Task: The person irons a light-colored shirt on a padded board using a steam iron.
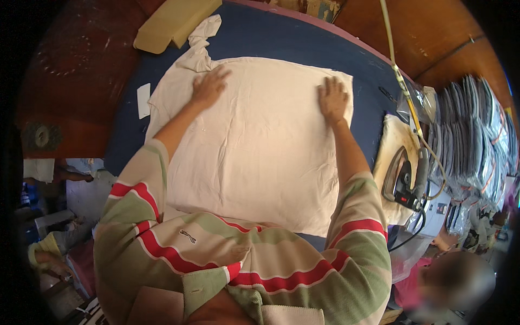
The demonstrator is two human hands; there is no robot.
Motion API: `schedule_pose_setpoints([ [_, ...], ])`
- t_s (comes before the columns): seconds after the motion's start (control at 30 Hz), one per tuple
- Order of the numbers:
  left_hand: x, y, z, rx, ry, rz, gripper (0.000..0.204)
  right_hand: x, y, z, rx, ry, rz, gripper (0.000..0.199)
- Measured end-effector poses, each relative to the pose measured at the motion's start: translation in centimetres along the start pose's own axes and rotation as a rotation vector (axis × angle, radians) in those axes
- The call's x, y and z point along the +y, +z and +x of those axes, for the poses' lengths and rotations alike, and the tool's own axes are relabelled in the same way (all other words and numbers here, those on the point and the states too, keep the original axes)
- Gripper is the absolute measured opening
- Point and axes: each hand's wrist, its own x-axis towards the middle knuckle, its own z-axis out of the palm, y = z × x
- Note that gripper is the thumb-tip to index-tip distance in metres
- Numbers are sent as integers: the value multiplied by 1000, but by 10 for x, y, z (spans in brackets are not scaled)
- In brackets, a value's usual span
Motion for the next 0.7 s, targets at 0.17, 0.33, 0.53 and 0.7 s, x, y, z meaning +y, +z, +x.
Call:
schedule_pose_setpoints([
  [0.17, -43, 1, 45, 23, -85, 94, 46, 30, 0, 30, -7, 69, -73, 50],
  [0.33, -52, 3, 53, 46, -62, 100, 46, 61, 8, 53, 268, 122, 41, 38],
  [0.53, -65, 4, 62, 87, -51, 158, 46, 66, -4, 81, 135, 236, -81, 32],
  [0.7, -63, 4, 59, 185, 42, 176, 46, 65, -15, 94, 66, 329, -45, 40],
])
